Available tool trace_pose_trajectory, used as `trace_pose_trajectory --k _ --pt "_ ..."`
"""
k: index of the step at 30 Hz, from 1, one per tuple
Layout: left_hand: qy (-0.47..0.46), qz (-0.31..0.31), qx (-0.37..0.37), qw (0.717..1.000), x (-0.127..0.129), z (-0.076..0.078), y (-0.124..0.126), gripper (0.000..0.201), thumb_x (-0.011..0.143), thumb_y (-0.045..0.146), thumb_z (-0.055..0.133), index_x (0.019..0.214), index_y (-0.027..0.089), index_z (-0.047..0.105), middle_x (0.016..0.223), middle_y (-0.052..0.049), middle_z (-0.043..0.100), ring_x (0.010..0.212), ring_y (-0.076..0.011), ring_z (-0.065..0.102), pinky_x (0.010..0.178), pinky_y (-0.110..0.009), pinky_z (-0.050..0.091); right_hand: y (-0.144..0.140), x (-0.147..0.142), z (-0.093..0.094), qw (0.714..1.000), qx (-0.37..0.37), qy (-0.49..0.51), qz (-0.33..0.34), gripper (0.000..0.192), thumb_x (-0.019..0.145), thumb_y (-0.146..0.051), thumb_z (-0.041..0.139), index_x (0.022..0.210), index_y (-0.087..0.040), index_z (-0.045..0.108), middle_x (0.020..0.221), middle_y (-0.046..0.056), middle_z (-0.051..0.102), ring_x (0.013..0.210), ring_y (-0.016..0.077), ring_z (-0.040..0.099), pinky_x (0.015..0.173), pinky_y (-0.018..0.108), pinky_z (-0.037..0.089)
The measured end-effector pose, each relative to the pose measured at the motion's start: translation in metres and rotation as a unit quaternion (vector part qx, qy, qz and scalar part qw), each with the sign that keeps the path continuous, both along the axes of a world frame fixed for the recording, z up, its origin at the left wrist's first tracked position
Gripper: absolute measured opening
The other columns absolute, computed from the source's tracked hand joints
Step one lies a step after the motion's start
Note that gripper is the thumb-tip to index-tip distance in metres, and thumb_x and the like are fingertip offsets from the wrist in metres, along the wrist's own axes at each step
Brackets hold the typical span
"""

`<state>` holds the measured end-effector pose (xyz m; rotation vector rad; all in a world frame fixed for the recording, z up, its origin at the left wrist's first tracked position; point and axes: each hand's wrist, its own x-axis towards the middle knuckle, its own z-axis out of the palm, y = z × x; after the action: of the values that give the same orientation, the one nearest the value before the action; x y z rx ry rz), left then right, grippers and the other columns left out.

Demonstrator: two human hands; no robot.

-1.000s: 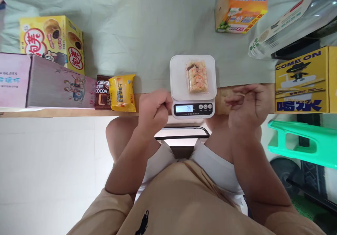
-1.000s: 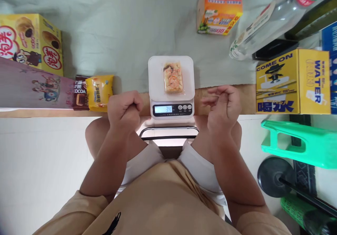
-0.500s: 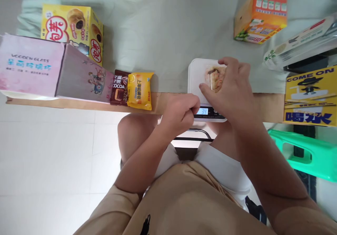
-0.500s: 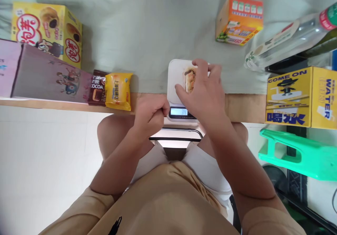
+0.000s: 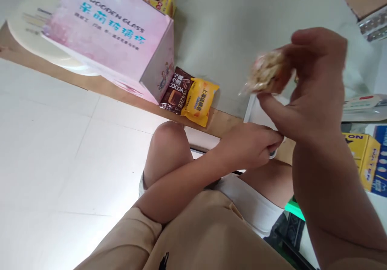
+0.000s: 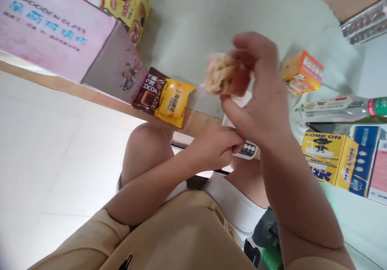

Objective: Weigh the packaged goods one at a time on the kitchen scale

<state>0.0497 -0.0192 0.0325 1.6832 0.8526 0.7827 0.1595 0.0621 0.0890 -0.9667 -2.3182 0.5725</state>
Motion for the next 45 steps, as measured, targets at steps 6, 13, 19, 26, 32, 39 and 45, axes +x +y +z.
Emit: trace_pose_trajectory --k 6,13,19,26,32,39,45 --pt "-0.026 -0.151 -0.042 0.987 -0.021 0.004 0.003 0.021 0.077 0.006 0.053 0.067 0.021 0.041 0.07 -0.001 0.053 0.069 -0.0183 0.042 0.064 -0.037 0.026 0.016 -0.069 -0.008 0.97 0.008 -0.128 0.204 0.061 0.075 -0.006 0.059 0.127 -0.036 0.069 0.132 -0.002 0.076 0.132 0.0227 0.07 0.119 0.045 0.057" --pt "-0.134 -0.418 -0.058 0.897 -0.032 0.003 0.004 0.029 0.079 -0.003 0.049 0.064 0.022 0.047 0.07 0.001 0.054 0.071 -0.0174 0.048 0.071 -0.034 0.039 0.019 -0.114 -0.024 0.92 -0.045 -0.224 0.317 0.034 0.102 -0.031 0.048 0.12 -0.034 0.076 0.138 -0.001 0.076 0.141 0.0217 0.065 0.127 0.05 0.052" --pt "-0.12 -0.373 -0.06 0.918 -0.031 0.0 0.002 0.029 0.076 -0.003 0.051 0.062 0.022 0.045 0.07 0.001 0.053 0.071 -0.017 0.047 0.069 -0.034 0.037 0.017 -0.102 -0.041 0.954 0.015 -0.152 0.257 0.035 0.096 -0.02 0.056 0.123 -0.033 0.074 0.14 0.0 0.074 0.144 0.0194 0.061 0.129 0.045 0.05" --pt "-0.107 -0.346 -0.06 0.93 -0.025 -0.004 0.0 0.024 0.076 0.001 0.052 0.064 0.021 0.048 0.073 0.001 0.058 0.071 -0.0167 0.049 0.07 -0.034 0.036 0.017 -0.081 -0.058 0.968 0.06 -0.195 0.145 0.02 0.084 -0.028 0.065 0.103 -0.026 0.072 0.107 0.008 0.075 0.106 0.0291 0.067 0.099 0.052 0.058" --pt "-0.058 -0.333 -0.083 0.937 -0.029 0.001 -0.001 0.026 0.083 0.001 0.05 0.065 0.021 0.047 0.075 0.001 0.058 0.071 -0.0154 0.048 0.07 -0.034 0.035 0.012 -0.079 -0.053 0.974 0.042 -0.157 0.161 0.023 0.087 -0.033 0.063 0.105 -0.027 0.075 0.113 0.007 0.079 0.118 0.0316 0.072 0.107 0.058 0.055" --pt "-0.029 -0.306 -0.09 0.947 -0.036 0.002 -0.001 0.02 0.083 0.006 0.05 0.07 0.02 0.051 0.073 0.002 0.059 0.07 -0.0154 0.048 0.067 -0.032 0.034 -0.035 0.017 -0.036 0.992 0.023 0.035 -0.123 0.024 0.078 -0.042 0.075 0.099 -0.03 0.08 0.102 0.008 0.079 0.104 0.0306 0.076 0.103 0.057 0.06" --pt "-0.076 -0.268 -0.158 0.947 -0.025 -0.003 0.0 0.021 0.103 0.028 0.058 0.083 0.02 0.056 0.068 0.004 0.066 0.071 -0.0136 0.06 0.069 -0.027 0.039 -0.133 0.122 -0.083 0.845 0.014 0.196 -0.497 0.006 0.068 -0.035 0.066 0.073 -0.035 0.063 0.071 -0.001 0.061 0.067 0.0271 0.063 0.085 0.062 0.059"
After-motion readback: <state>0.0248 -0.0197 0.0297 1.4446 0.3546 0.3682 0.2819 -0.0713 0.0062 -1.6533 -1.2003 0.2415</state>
